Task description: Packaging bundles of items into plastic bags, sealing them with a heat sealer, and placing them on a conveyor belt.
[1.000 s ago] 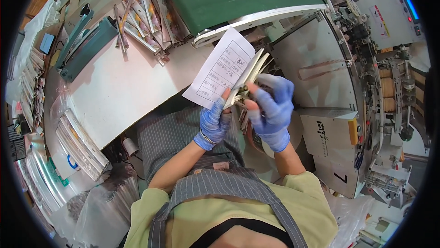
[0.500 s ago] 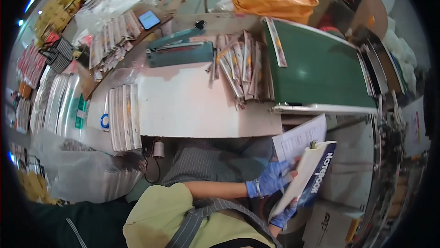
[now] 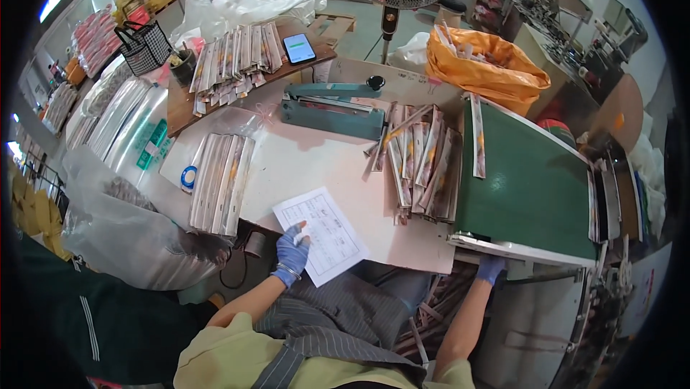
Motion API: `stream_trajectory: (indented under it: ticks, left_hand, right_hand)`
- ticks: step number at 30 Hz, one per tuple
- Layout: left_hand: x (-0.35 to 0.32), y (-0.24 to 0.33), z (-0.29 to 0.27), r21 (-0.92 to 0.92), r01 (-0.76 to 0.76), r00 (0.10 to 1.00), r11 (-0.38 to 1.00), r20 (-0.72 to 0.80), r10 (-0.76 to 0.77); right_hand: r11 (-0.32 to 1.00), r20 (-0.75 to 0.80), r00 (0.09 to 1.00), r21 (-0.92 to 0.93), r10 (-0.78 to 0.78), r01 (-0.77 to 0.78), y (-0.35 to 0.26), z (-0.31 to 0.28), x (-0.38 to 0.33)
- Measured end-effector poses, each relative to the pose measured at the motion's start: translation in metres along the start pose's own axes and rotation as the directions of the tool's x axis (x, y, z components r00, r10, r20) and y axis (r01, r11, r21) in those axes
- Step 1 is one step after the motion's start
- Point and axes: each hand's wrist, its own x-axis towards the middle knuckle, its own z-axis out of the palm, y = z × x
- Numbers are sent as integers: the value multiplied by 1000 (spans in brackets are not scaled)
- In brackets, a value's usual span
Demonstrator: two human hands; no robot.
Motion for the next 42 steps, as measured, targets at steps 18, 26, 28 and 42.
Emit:
stream_trajectory:
  ticks: [18,26,28,42]
  left_hand:
    - [75,89,-21,-213,-205,953,955,180,244]
    - [55,80,-32,-105,-368,856,924,350,380]
    - [46,64,-24,-21,-483,800,875,395,451]
    - [-116,73,193,-213,-16,68,977,975,214]
  right_hand:
    - [-308,685,660,-585,308,750,17,156,-179]
    - [596,467,671,-802,576,47,145,217,-253]
    - [601,384,736,-799,557,-38,139,187,-258]
    - [958,61,986,-255,152,-132,-52,-101,-292]
